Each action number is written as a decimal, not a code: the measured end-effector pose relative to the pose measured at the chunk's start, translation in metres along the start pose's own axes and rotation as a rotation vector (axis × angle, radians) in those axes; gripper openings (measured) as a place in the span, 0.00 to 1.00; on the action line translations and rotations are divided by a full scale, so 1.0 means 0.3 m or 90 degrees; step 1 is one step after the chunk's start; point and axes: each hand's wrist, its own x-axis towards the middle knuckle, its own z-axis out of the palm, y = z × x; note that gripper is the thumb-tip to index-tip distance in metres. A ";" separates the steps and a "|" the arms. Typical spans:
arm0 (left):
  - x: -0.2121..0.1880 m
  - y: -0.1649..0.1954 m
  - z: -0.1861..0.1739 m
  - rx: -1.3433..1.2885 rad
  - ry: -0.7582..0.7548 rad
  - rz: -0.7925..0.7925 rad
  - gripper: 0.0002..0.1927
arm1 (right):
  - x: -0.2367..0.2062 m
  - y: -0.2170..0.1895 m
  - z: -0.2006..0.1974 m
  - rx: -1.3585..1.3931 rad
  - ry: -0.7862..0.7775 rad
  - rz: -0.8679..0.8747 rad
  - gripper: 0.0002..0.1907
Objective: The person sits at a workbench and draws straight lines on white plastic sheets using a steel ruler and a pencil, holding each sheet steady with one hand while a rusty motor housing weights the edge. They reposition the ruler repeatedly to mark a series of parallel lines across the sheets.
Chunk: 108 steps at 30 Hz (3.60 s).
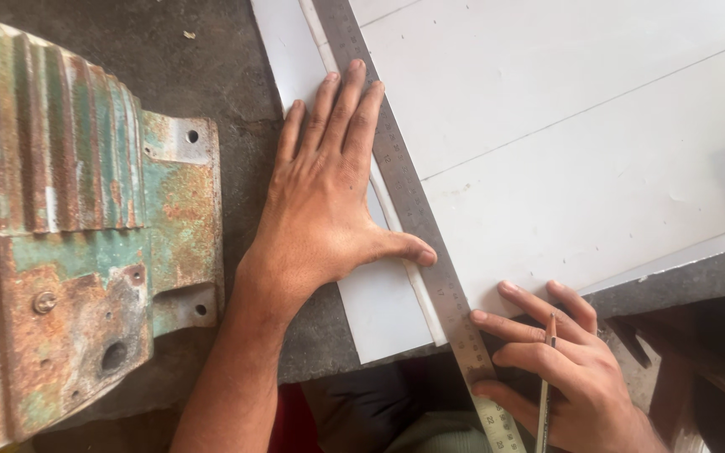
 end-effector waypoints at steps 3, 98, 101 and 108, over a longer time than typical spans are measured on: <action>0.005 0.002 -0.006 0.003 -0.007 -0.006 0.88 | -0.004 -0.001 0.003 -0.004 0.006 0.011 0.17; 0.036 0.078 -0.050 0.027 -0.111 -0.137 0.89 | 0.352 0.101 -0.219 0.251 0.033 -0.074 0.29; 0.035 0.079 -0.050 0.022 -0.104 -0.134 0.89 | 0.400 0.118 -0.237 0.249 0.040 -0.047 0.30; 0.034 0.078 -0.057 0.021 -0.102 -0.121 0.89 | 0.561 0.130 -0.231 0.270 0.024 -0.062 0.11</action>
